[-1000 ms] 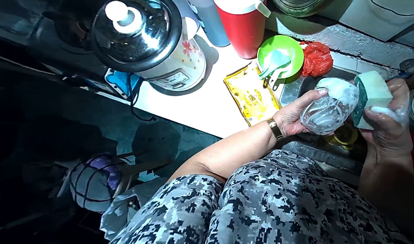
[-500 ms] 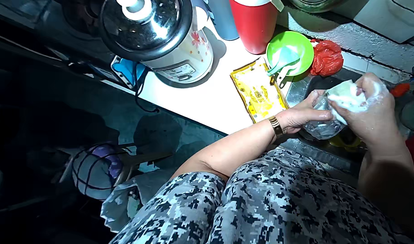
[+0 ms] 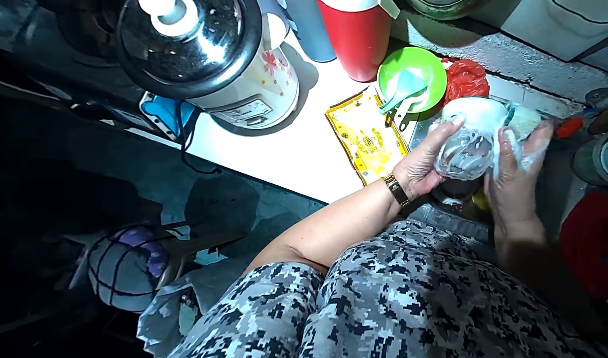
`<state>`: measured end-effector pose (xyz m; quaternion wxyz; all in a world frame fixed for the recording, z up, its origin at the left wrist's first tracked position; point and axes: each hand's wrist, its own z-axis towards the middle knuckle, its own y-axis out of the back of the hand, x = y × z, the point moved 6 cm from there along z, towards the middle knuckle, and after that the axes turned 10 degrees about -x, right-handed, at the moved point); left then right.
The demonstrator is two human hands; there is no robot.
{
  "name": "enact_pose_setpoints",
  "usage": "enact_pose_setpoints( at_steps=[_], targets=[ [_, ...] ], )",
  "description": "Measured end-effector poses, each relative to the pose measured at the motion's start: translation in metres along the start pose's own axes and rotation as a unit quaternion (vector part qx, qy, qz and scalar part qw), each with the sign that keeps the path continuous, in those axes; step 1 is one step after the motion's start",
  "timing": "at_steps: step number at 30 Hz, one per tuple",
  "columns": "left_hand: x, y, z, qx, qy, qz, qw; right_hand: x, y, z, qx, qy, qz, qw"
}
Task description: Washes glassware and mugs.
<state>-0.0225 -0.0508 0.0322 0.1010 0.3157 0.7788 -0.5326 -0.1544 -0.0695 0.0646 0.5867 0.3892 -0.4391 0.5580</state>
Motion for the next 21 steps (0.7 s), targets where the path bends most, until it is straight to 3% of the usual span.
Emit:
enact_pose_setpoints(
  at_steps=[4, 8, 11, 14, 18, 21],
  targets=[
    [-0.004, -0.004, 0.006, -0.05, -0.098, 0.01, 0.994, 0.002, -0.003, -0.016, -0.024, 0.008, -0.06, 0.998],
    [-0.01, -0.004, 0.01, -0.091, -0.211, 0.046, 0.972, 0.0, -0.005, -0.025, -0.062, -0.094, -0.032, 0.993],
    [-0.019, -0.009, 0.007, -0.064, -0.35, 0.154, 0.922, -0.012, -0.001, -0.027, -0.046, -0.217, 0.05, 0.974],
    [-0.022, -0.016, 0.001, -0.035, -0.435, 0.262, 0.861, -0.025, 0.009, -0.026, 0.012, -0.271, 0.065, 0.96],
    [-0.019, -0.007, 0.009, 0.018, -0.508, 0.369, 0.778, -0.044, 0.011, -0.018, 0.036, -0.317, 0.091, 0.943],
    [-0.017, 0.008, 0.021, 0.03, -0.517, 0.405, 0.754, -0.064, 0.005, -0.006, 0.04, -0.343, 0.091, 0.934]
  ],
)
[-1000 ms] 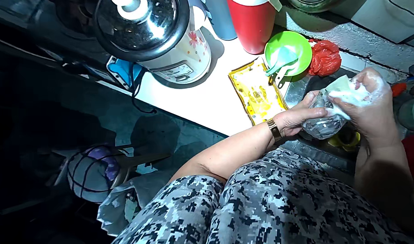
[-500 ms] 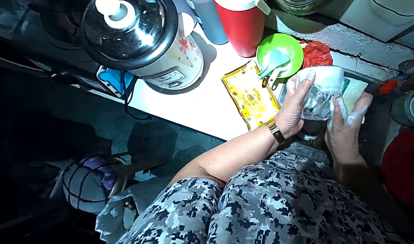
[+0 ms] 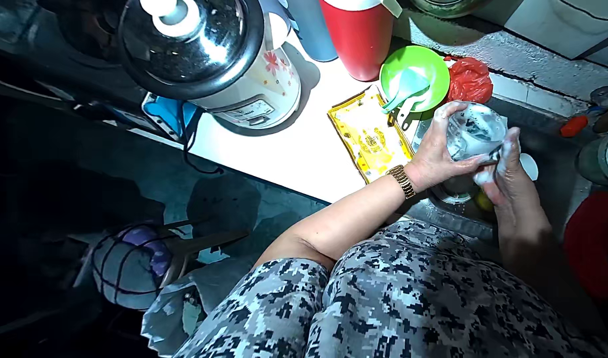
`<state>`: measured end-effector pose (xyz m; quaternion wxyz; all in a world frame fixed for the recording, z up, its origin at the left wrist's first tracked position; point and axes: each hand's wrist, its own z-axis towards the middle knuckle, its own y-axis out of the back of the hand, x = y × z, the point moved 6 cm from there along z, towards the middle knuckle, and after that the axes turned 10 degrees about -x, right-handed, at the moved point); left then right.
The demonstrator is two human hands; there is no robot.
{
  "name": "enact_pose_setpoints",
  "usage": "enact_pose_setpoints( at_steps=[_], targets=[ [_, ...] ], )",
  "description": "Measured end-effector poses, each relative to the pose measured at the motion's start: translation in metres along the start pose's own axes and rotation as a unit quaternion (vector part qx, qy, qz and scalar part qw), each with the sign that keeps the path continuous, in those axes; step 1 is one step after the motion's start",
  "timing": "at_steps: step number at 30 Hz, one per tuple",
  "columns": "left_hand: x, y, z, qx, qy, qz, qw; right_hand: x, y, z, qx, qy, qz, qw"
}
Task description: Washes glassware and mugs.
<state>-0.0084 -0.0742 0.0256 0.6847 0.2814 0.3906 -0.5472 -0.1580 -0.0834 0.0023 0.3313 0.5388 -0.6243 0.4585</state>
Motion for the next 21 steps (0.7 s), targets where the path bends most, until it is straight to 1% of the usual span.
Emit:
enact_pose_setpoints(
  at_steps=[4, 7, 13, 17, 21],
  targets=[
    [0.021, 0.011, 0.002, 0.021, 0.027, 0.031, 0.999, 0.001, -0.013, 0.01, -0.047, -0.04, -0.015, 0.998],
    [0.031, 0.02, 0.003, 0.028, 0.067, 0.065, 0.995, 0.003, -0.022, 0.018, -0.062, -0.041, -0.05, 0.996],
    [0.041, 0.035, 0.004, 0.024, 0.087, 0.085, 0.992, -0.001, -0.034, 0.026, -0.06, -0.026, -0.095, 0.993],
    [0.041, 0.042, 0.005, 0.025, 0.09, 0.102, 0.99, -0.006, -0.04, 0.031, -0.053, -0.015, -0.077, 0.996],
    [0.036, 0.051, 0.006, 0.032, 0.113, 0.097, 0.988, -0.009, -0.049, 0.029, -0.039, -0.007, -0.066, 0.997]
  ],
)
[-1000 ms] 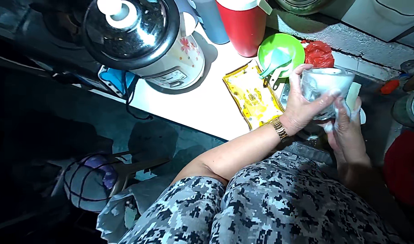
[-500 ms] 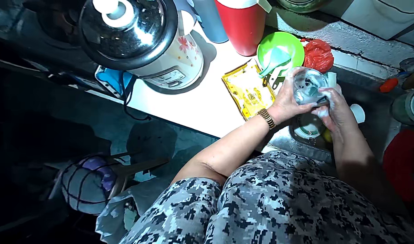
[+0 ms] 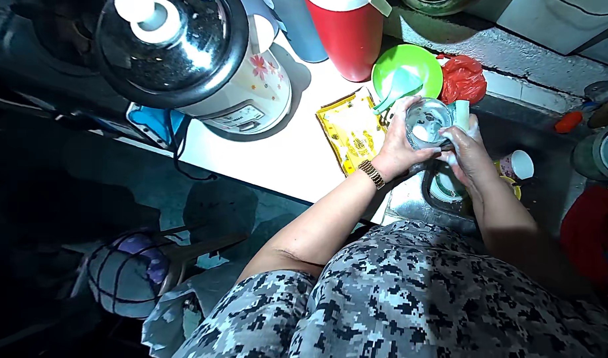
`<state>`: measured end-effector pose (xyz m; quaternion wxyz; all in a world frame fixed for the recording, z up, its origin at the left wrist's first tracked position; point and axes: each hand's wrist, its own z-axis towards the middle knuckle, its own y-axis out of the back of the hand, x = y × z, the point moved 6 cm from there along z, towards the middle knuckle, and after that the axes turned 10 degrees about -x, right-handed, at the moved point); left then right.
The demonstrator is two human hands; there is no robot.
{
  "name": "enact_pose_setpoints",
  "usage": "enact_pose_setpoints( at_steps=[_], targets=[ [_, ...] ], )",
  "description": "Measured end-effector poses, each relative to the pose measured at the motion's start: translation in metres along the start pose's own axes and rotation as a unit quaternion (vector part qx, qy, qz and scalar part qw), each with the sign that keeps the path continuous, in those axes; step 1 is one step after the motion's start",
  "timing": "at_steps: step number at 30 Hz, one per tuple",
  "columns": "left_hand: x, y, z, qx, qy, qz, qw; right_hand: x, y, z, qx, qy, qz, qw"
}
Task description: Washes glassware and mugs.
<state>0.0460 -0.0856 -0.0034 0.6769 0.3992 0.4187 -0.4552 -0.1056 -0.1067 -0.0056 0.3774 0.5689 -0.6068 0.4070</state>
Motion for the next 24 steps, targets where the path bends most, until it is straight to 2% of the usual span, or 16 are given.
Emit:
enact_pose_setpoints(
  at_steps=[10, 13, 17, 20, 22, 24],
  targets=[
    [0.007, 0.043, -0.017, 0.003, 0.011, 0.013, 1.0, -0.011, -0.034, -0.008, 0.061, 0.042, 0.002, 0.997],
    [0.006, 0.051, -0.018, 0.009, -0.015, 0.066, 0.998, -0.007, -0.04, -0.008, 0.061, 0.064, -0.018, 0.996],
    [0.006, 0.062, -0.023, -0.022, -0.062, 0.198, 0.978, 0.003, -0.039, -0.01, 0.115, 0.084, -0.039, 0.989],
    [-0.005, 0.061, -0.027, -0.026, -0.048, 0.279, 0.959, 0.011, -0.007, -0.012, 0.119, 0.084, -0.077, 0.986],
    [-0.019, 0.06, -0.029, -0.027, -0.055, 0.312, 0.948, 0.019, 0.035, -0.014, 0.104, 0.096, -0.177, 0.974],
    [-0.031, 0.061, -0.035, -0.035, -0.088, 0.321, 0.942, 0.018, 0.084, -0.012, 0.097, 0.116, -0.315, 0.937]
  ],
)
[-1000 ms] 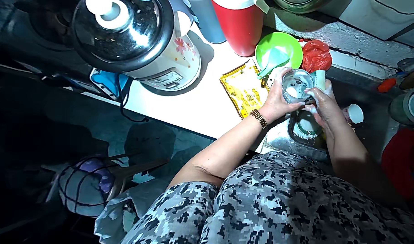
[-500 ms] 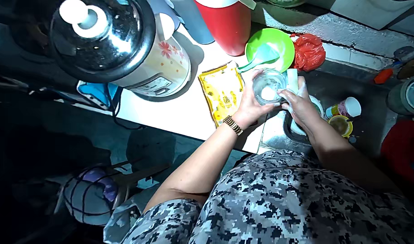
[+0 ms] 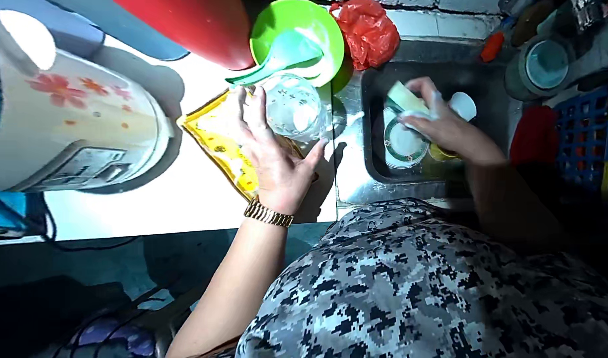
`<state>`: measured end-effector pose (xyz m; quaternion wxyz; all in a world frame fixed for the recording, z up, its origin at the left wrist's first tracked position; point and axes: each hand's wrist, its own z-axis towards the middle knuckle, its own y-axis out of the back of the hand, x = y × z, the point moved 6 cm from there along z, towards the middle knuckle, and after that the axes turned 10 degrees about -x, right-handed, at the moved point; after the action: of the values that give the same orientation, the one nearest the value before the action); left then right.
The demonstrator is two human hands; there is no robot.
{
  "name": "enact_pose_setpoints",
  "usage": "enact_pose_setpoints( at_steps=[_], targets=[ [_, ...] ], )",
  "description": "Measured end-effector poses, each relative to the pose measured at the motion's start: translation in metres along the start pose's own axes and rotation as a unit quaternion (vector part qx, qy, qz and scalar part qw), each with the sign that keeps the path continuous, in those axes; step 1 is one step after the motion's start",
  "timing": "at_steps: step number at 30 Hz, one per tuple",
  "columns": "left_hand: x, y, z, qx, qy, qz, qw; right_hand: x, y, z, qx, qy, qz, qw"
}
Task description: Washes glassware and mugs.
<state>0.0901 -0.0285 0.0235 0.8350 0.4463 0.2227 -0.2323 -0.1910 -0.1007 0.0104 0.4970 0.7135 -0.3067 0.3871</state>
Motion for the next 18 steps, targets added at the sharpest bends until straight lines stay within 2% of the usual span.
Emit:
enact_pose_setpoints(
  at_steps=[3, 6, 9, 13, 15, 18],
  targets=[
    [-0.014, 0.007, -0.009, -0.008, -0.051, -0.008, 0.999, -0.061, 0.049, -0.02, 0.002, -0.099, -0.182, 0.978],
    [-0.037, 0.009, -0.013, 0.007, -0.112, -0.022, 0.993, -0.099, 0.09, -0.045, -0.052, -0.205, -0.272, 0.939],
    [-0.055, -0.001, -0.014, 0.037, -0.152, -0.06, 0.986, -0.106, 0.112, -0.056, -0.111, -0.214, -0.194, 0.951],
    [-0.064, -0.015, -0.015, 0.082, -0.135, -0.109, 0.981, -0.131, 0.109, -0.044, -0.146, -0.233, -0.032, 0.961],
    [-0.067, -0.021, -0.015, 0.092, -0.125, -0.13, 0.979, -0.144, 0.105, -0.035, -0.176, -0.264, -0.006, 0.948],
    [-0.072, -0.02, -0.012, 0.102, -0.134, -0.136, 0.976, -0.154, 0.099, -0.028, -0.193, -0.273, -0.032, 0.942]
  ],
)
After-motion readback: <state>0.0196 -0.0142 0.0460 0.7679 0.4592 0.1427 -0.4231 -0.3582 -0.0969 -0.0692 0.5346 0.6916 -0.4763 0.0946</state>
